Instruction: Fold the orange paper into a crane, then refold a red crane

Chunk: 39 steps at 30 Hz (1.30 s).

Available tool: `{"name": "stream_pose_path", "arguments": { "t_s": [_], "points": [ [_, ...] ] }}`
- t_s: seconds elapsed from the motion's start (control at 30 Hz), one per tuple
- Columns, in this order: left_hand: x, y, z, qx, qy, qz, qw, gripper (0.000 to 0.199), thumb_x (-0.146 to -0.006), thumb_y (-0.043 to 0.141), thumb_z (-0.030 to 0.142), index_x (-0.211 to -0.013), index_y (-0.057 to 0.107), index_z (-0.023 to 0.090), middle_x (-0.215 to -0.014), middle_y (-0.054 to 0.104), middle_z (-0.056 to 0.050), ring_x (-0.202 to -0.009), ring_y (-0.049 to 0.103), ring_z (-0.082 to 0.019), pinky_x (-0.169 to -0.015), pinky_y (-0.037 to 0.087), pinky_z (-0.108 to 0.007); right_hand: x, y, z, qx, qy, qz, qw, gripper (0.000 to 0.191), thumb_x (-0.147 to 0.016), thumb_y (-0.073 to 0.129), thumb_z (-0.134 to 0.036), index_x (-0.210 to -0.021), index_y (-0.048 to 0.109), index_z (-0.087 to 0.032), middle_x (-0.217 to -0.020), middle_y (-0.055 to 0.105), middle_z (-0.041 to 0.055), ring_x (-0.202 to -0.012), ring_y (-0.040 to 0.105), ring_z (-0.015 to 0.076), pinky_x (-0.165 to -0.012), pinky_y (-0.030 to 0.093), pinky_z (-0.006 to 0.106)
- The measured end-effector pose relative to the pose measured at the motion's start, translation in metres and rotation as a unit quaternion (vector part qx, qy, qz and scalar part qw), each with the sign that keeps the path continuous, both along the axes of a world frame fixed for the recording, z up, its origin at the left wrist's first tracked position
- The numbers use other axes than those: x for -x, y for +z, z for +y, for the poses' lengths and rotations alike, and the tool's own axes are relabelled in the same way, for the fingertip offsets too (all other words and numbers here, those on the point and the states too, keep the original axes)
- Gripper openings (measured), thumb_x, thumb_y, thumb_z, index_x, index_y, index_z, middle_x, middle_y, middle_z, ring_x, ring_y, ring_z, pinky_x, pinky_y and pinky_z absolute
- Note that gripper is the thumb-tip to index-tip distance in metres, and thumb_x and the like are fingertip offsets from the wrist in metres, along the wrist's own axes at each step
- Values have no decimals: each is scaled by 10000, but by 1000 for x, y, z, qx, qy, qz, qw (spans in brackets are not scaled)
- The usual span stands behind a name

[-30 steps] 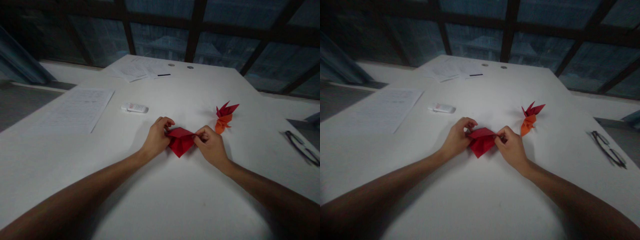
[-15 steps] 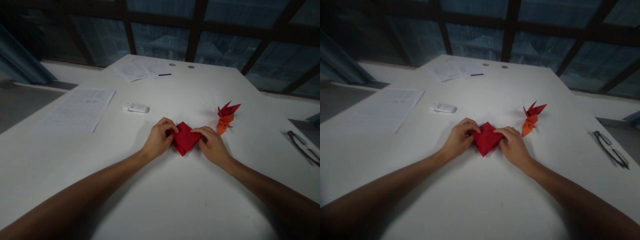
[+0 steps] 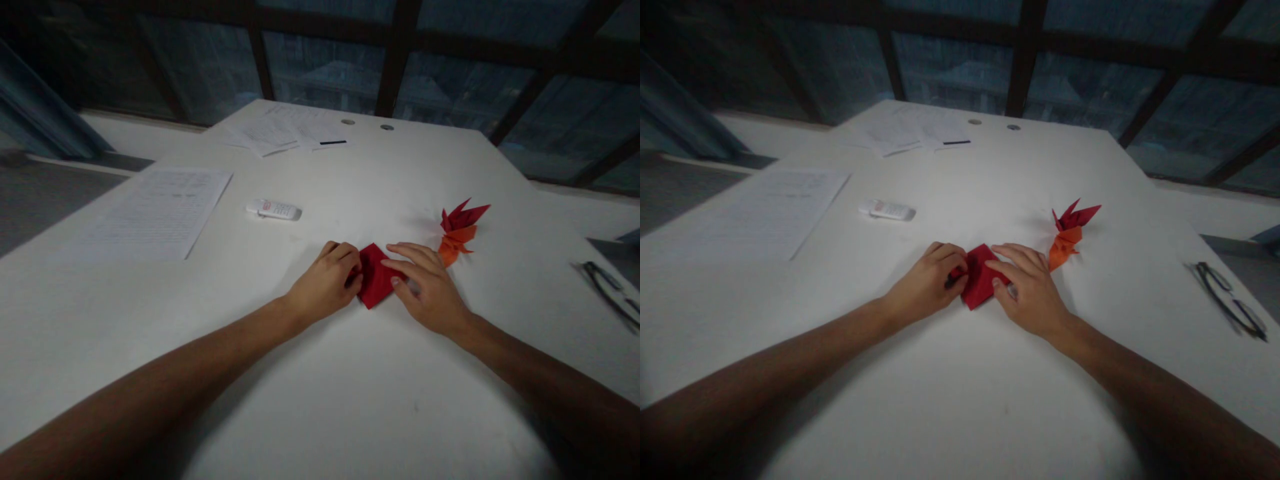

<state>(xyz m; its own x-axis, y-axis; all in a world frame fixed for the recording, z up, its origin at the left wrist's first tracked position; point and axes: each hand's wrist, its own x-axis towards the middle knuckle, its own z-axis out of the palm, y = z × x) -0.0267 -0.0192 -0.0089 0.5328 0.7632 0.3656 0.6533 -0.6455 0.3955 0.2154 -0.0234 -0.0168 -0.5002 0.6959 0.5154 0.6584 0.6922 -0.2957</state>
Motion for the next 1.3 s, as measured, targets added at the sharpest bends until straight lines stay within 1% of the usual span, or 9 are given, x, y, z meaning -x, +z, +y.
{"name": "stream_pose_path", "arguments": {
  "t_s": [0.17, 0.33, 0.47, 0.53, 0.7, 0.87, 1.07, 1.2, 1.3],
  "points": [
    [2, -4, -3, -7, -24, 54, 998, 383, -959, 499, 128, -1307, 634, 215, -1419, 646, -51, -1304, 522, -274, -1097, 435, -460, 7, 2, -5, 29, 74, -127, 989, 353, -995, 576, -287, -1317, 670, -174, -1465, 635, 118, -1399, 546, 283, -1170, 421, 511],
    [1, 5, -7, 5, 12, 83, 996, 307, -1003, 531, 338, -1267, 656, 239, -1312, 705, -43, -1255, 556, -295, -1072, 406, -499, 6, -4, -2, 41, 29, -103, 993, 269, -987, 597, -283, -1220, 706, -202, -1398, 689, 90, -1336, 607, 272, -1170, 433, 504],
    [2, 8, -6, 18, 11, 82, 996, 326, -966, 595, 369, -1257, 659, 236, -1317, 701, -48, -1253, 544, -304, -1055, 400, -489, 3, -7, 1, 46, -15, -51, 998, 165, -935, 629, -218, -1075, 717, -221, -1285, 743, 88, -1263, 647, 294, -1107, 474, 535],
    [4, 7, -5, 26, 1, 74, 997, 330, -971, 583, 348, -1280, 654, 257, -1357, 686, -40, -1261, 532, -305, -1043, 392, -494, 0, -6, 4, 61, -32, -15, 998, 213, -899, 597, -140, -1056, 706, -233, -1261, 742, 90, -1219, 664, 295, -1067, 497, 549],
    [9, 1, -1, 27, -6, 70, 997, 394, -972, 485, 187, -1304, 668, 293, -1466, 628, -20, -1305, 482, -330, -1015, 347, -537, -7, -5, 12, 116, -34, 57, 991, 573, -736, 448, 51, -1161, 681, -255, -1317, 701, 71, -1249, 645, 265, -1079, 498, 537],
    [10, 2, 1, 51, -19, 61, 997, 485, -911, 464, 76, -1300, 664, 287, -1484, 615, -21, -1284, 502, -302, -1007, 350, -502, -6, -5, 13, 117, -27, 48, 992, 459, -805, 536, -22, -1140, 719, -277, -1294, 716, 66, -1221, 651, 281, -1075, 489, 555],
    [9, 7, -1, 66, -20, 37, 997, 324, -1049, 439, 373, -1255, 669, 275, -1382, 680, -31, -1228, 531, -293, -1014, 341, -497, -5, -7, 13, 113, -14, 38, 993, 282, -924, 602, -152, -1149, 718, -277, -1236, 738, 63, -1187, 662, 274, -1053, 498, 538],
    [9, 7, -3, 66, -24, 35, 997, 436, -1008, 484, 572, -1253, 663, 261, -1382, 676, -40, -1227, 527, -312, -1021, 342, -513, -5, -7, 13, 122, -6, 78, 990, 217, -997, 547, -222, -1150, 696, -262, -1213, 723, 80, -1160, 674, 252, -1015, 533, 486],
    [8, 6, -3, 58, -19, 42, 997, 473, -957, 555, 606, -1251, 658, 251, -1406, 660, -58, -1240, 520, -334, -1020, 345, -529, -3, -4, 12, 128, 2, 96, 987, 194, -1019, 529, -252, -1128, 689, -255, -1160, 721, 85, -1117, 681, 242, -984, 553, 459]
  ]
}}
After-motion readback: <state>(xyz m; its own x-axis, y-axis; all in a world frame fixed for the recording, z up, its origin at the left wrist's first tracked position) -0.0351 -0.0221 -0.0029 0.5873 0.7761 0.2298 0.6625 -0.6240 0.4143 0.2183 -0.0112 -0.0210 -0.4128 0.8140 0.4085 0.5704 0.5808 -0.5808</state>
